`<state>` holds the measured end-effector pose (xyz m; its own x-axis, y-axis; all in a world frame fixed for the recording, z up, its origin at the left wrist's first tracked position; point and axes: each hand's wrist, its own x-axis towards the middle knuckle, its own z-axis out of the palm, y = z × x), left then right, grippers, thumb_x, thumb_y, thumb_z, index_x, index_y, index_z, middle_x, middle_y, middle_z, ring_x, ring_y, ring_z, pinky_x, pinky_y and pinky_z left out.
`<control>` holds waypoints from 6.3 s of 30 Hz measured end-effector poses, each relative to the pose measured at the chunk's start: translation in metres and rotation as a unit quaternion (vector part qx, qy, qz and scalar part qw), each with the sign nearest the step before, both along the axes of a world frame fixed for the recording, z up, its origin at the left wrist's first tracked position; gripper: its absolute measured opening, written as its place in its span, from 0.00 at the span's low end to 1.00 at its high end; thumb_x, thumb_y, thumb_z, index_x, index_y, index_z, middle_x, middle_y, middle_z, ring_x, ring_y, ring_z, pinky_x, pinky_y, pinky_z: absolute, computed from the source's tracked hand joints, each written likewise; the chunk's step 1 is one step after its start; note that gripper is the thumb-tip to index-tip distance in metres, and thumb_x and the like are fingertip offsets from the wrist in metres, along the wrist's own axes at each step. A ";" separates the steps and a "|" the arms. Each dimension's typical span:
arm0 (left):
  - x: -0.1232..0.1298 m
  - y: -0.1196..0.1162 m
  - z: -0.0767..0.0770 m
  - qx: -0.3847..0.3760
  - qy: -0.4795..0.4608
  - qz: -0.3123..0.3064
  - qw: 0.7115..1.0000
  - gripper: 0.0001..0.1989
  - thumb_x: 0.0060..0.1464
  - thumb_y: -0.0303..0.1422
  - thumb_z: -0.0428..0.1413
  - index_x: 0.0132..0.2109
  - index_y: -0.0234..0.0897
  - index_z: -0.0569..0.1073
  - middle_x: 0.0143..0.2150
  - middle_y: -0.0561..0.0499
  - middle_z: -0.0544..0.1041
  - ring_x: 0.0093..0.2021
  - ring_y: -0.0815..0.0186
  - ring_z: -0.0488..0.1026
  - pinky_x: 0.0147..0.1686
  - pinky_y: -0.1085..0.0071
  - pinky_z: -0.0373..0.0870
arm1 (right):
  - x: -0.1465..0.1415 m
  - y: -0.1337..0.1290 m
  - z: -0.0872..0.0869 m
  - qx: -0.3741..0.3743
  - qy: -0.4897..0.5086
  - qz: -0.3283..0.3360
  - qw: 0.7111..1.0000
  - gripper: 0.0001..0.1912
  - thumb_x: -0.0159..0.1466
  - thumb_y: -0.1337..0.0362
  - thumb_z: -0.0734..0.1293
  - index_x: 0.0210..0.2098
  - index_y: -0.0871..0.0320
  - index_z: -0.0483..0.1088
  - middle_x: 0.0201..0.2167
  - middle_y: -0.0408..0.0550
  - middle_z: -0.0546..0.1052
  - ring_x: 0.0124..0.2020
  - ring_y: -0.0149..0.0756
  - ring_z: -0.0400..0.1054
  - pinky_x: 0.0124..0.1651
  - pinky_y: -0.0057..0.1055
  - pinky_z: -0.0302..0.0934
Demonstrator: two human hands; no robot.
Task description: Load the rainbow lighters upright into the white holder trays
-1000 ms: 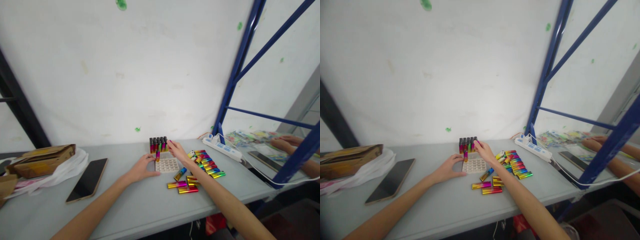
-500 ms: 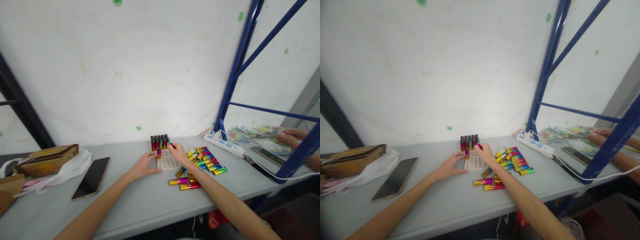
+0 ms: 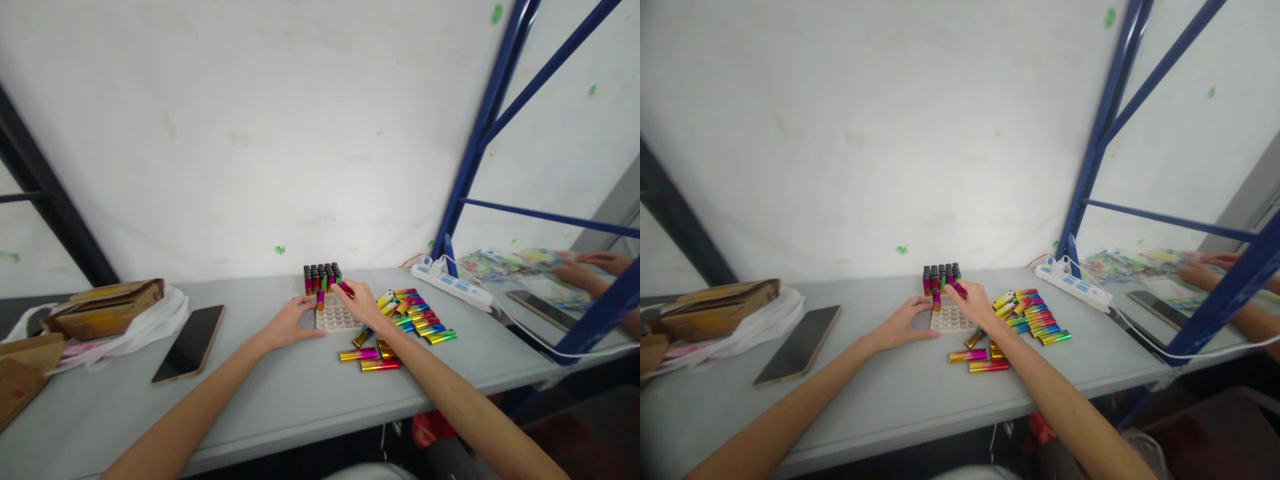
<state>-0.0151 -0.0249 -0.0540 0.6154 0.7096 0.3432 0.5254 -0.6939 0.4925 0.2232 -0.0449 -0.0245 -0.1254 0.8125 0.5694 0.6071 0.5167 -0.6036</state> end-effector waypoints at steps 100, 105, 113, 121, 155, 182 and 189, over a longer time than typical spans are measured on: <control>0.001 -0.002 -0.003 0.016 0.015 -0.006 1.000 0.33 0.53 0.53 0.65 0.58 0.38 0.74 0.59 0.41 0.72 0.61 0.50 0.70 0.65 0.55 0.64 | 0.030 -0.007 0.015 -0.090 -0.006 0.159 0.983 0.21 0.67 0.46 0.66 0.44 0.58 0.76 0.37 0.48 0.78 0.35 0.36 0.67 0.40 0.31 0.61; 0.001 -0.003 -0.002 0.010 0.016 -0.011 1.000 0.33 0.53 0.52 0.65 0.60 0.38 0.74 0.61 0.40 0.71 0.62 0.49 0.69 0.66 0.54 0.63 | 0.021 -0.003 0.009 -0.130 0.117 0.156 0.972 0.26 0.63 0.39 0.67 0.33 0.59 0.73 0.26 0.43 0.71 0.29 0.34 0.63 0.34 0.30 0.58; 0.000 -0.003 -0.002 0.015 0.014 -0.014 1.000 0.32 0.54 0.52 0.65 0.59 0.39 0.74 0.60 0.41 0.72 0.61 0.50 0.69 0.66 0.53 0.64 | 0.002 -0.007 0.003 -0.205 0.200 0.193 0.938 0.25 0.67 0.36 0.59 0.39 0.53 0.62 0.25 0.38 0.65 0.25 0.32 0.62 0.30 0.29 0.59; 0.000 -0.004 -0.002 0.019 0.012 -0.010 1.000 0.32 0.53 0.53 0.65 0.58 0.39 0.75 0.61 0.41 0.72 0.62 0.48 0.69 0.65 0.53 0.65 | -0.006 -0.006 -0.001 -0.103 0.065 0.036 0.992 0.27 0.67 0.40 0.58 0.25 0.55 0.58 0.21 0.39 0.59 0.27 0.33 0.55 0.29 0.29 0.48; 0.002 -0.003 -0.006 0.029 0.003 -0.016 0.999 0.32 0.53 0.53 0.65 0.58 0.40 0.74 0.57 0.42 0.74 0.58 0.51 0.71 0.62 0.54 0.67 | -0.008 -0.006 -0.001 0.019 -0.281 0.109 0.953 0.22 0.76 0.50 0.57 0.43 0.61 0.73 0.38 0.56 0.80 0.37 0.41 0.72 0.41 0.32 0.58; 0.003 -0.005 -0.003 0.026 0.031 -0.002 0.999 0.34 0.54 0.55 0.63 0.59 0.39 0.72 0.61 0.42 0.72 0.61 0.50 0.70 0.64 0.56 0.65 | 0.045 -0.122 0.015 -0.080 -0.317 0.100 0.940 0.21 0.67 0.48 0.69 0.54 0.53 0.74 0.51 0.54 0.74 0.54 0.49 0.68 0.59 0.42 0.60; 0.002 -0.004 -0.004 0.024 0.033 -0.007 0.999 0.34 0.55 0.55 0.63 0.60 0.38 0.71 0.63 0.41 0.70 0.62 0.49 0.69 0.65 0.56 0.64 | 0.053 -0.098 -0.010 -0.053 -0.291 0.110 0.949 0.14 0.73 0.53 0.63 0.47 0.55 0.74 0.45 0.50 0.74 0.49 0.42 0.69 0.54 0.37 0.63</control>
